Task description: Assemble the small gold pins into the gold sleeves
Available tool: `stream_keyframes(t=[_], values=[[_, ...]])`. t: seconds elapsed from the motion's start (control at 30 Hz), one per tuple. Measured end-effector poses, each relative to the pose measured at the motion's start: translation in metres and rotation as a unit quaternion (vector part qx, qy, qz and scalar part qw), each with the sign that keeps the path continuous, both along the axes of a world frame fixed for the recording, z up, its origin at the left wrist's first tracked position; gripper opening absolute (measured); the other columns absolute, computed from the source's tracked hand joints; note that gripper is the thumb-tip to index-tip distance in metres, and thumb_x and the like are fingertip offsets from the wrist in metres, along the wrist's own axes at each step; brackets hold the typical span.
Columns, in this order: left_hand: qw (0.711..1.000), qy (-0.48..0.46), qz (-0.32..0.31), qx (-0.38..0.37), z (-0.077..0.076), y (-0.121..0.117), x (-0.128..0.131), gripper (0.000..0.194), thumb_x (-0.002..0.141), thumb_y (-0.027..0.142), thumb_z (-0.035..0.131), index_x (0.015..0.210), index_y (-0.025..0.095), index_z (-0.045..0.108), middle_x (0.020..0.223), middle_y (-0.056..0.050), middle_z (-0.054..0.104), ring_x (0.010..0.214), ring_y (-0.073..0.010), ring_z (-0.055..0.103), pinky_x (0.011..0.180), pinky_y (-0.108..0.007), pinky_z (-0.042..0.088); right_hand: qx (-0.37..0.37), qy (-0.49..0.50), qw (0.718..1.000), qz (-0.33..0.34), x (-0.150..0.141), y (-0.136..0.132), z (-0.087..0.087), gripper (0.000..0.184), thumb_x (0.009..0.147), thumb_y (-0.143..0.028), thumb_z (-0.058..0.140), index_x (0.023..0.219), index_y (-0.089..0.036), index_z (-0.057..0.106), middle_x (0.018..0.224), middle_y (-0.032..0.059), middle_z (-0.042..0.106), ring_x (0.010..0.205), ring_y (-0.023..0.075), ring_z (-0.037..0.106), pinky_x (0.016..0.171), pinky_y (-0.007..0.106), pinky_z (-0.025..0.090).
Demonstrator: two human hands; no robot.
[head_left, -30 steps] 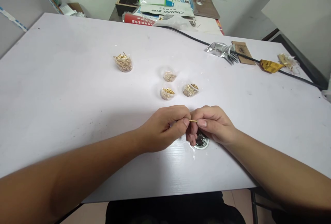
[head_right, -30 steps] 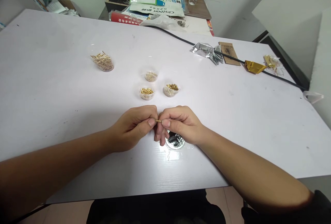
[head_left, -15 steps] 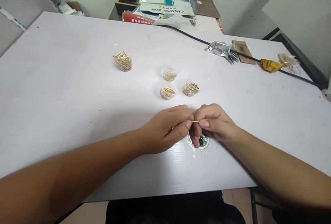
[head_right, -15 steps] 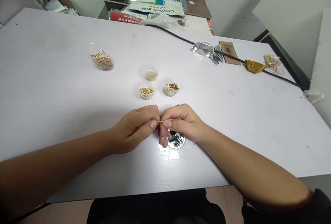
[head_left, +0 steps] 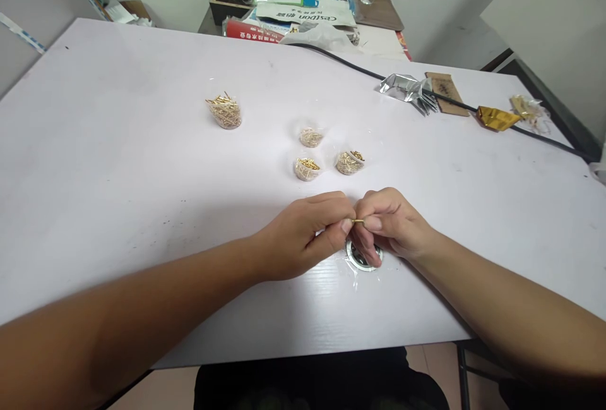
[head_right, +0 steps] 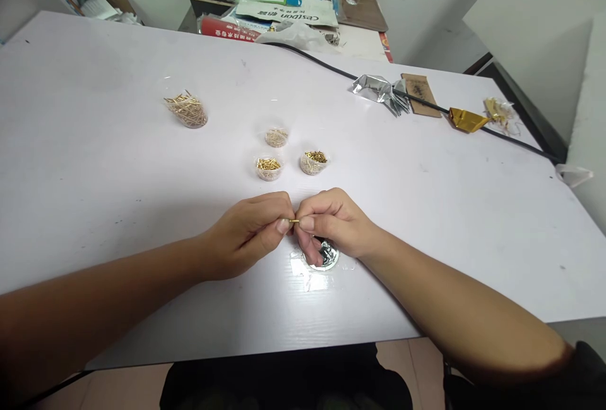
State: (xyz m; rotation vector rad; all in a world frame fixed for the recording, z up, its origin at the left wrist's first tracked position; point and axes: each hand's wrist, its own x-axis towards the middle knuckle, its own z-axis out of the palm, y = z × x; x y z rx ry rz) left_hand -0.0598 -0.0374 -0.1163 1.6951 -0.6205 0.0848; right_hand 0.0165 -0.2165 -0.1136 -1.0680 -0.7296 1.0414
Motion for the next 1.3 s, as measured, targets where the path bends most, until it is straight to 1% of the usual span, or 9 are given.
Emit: stream_keyframes(t=[0.27, 0.6, 0.83, 0.97, 1.13, 1.3], values=[[1.0, -0.026, 0.002, 0.003, -0.0022, -0.0014, -0.0002, 0.017, 0.094, 0.012, 0.04, 0.084, 0.015, 0.054, 0.077, 0.0, 0.051, 0.073, -0.0078, 0.049, 0.07, -0.019, 0.043, 0.006, 0.004, 1.0, 0.006, 0.0011, 0.0005, -0.0013, 0.029, 0.092, -0.024, 0.054, 0.067, -0.01, 0.061, 0.046, 0.0013, 0.058, 0.037, 0.0081, 0.049, 0.041, 0.018, 0.038], [1.0, -0.026, -0.002, 0.003, -0.0026, -0.0017, -0.0006, 0.018, 0.095, 0.013, 0.039, 0.084, 0.015, 0.054, 0.078, -0.001, 0.053, 0.075, -0.0091, 0.051, 0.071, -0.02, 0.044, -0.007, 0.007, 1.0, 0.003, 0.0006, -0.0008, -0.0037, 0.03, 0.091, -0.026, 0.055, 0.066, -0.01, 0.059, 0.045, 0.0005, 0.056, 0.036, 0.0077, 0.047, 0.04, 0.018, 0.039], [1.0, -0.017, -0.005, -0.003, -0.0026, -0.0023, -0.001, 0.018, 0.094, 0.012, 0.04, 0.083, 0.013, 0.054, 0.079, -0.001, 0.053, 0.075, -0.0078, 0.05, 0.072, -0.019, 0.044, -0.002, 0.021, 1.0, 0.015, 0.0011, -0.0002, -0.0026, 0.027, 0.091, -0.023, 0.054, 0.067, -0.01, 0.06, 0.047, 0.0006, 0.057, 0.036, 0.0084, 0.05, 0.04, 0.019, 0.039], [1.0, -0.021, -0.004, 0.001, -0.0025, -0.0026, -0.0009, 0.02, 0.095, 0.013, 0.039, 0.083, 0.013, 0.055, 0.078, -0.002, 0.052, 0.073, -0.0086, 0.05, 0.071, -0.019, 0.044, 0.008, 0.021, 0.999, 0.023, 0.0017, -0.0004, -0.0027, 0.027, 0.092, -0.021, 0.053, 0.069, -0.009, 0.06, 0.048, 0.001, 0.058, 0.036, 0.0083, 0.051, 0.04, 0.019, 0.038], [1.0, -0.017, -0.003, 0.003, -0.0025, -0.0025, -0.0006, 0.019, 0.094, 0.013, 0.039, 0.083, 0.013, 0.055, 0.079, -0.002, 0.053, 0.073, -0.0088, 0.051, 0.071, -0.02, 0.045, 0.002, 0.018, 1.0, 0.016, 0.0009, 0.0008, -0.0012, 0.027, 0.092, -0.022, 0.054, 0.068, -0.01, 0.061, 0.047, 0.0015, 0.059, 0.036, 0.0086, 0.051, 0.041, 0.019, 0.04], [1.0, -0.018, 0.006, 0.012, -0.0004, -0.0029, -0.0008, 0.021, 0.094, 0.012, 0.039, 0.083, 0.015, 0.056, 0.077, -0.002, 0.055, 0.077, -0.0104, 0.053, 0.071, -0.021, 0.045, 0.002, 0.004, 1.0, -0.018, -0.003, 0.0022, -0.0001, 0.027, 0.09, -0.024, 0.056, 0.066, -0.011, 0.06, 0.049, 0.0028, 0.061, 0.041, 0.0112, 0.055, 0.042, 0.02, 0.042]])
